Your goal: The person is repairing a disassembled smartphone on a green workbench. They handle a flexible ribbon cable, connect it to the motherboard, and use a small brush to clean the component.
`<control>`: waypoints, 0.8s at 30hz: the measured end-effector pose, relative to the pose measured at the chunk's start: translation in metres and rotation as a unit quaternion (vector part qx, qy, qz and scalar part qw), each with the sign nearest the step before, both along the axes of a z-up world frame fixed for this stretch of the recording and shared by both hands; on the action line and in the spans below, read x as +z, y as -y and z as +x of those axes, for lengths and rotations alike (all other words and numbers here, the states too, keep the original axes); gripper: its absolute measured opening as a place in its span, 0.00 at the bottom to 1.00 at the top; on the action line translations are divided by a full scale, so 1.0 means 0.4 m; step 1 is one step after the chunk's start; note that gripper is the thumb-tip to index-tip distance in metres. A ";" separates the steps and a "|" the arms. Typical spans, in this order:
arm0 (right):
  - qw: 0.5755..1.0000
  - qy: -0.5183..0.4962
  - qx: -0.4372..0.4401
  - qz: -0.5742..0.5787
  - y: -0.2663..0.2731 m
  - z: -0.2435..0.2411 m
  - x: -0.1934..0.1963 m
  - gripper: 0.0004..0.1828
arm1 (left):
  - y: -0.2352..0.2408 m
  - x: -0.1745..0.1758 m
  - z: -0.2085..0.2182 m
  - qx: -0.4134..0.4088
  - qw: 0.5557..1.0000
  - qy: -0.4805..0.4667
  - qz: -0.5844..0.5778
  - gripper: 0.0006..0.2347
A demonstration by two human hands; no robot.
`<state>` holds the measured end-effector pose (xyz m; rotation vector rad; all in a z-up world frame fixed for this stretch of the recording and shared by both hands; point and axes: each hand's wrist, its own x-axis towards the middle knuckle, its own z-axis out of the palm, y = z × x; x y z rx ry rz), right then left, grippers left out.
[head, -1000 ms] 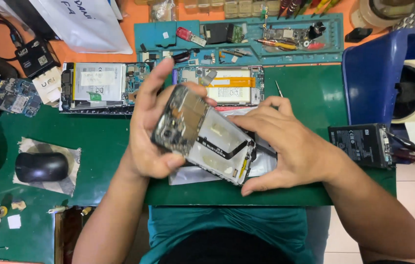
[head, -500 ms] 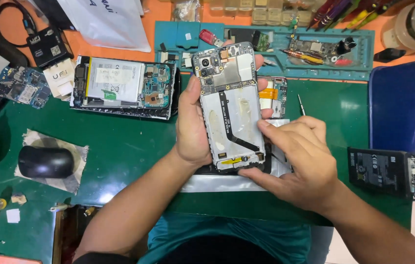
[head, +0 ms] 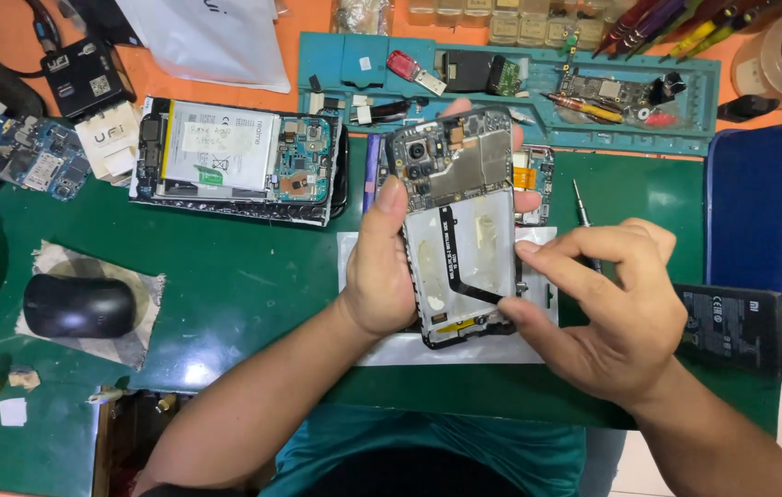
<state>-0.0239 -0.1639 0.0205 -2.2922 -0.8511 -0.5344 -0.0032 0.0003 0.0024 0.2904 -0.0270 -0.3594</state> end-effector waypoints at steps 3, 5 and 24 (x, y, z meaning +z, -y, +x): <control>0.999 0.025 -0.030 0.001 0.011 -0.002 -0.013 0.10 | 0.007 0.013 -0.016 -0.018 0.998 0.019 0.064 0.31; 0.997 0.009 -0.036 0.062 0.010 -0.012 -0.019 0.11 | 0.008 0.020 -0.023 -0.009 0.988 0.069 0.140 0.29; 0.985 -0.091 -0.044 0.137 -0.013 -0.016 0.010 0.16 | 0.031 0.041 -0.049 0.100 0.811 0.289 0.499 0.24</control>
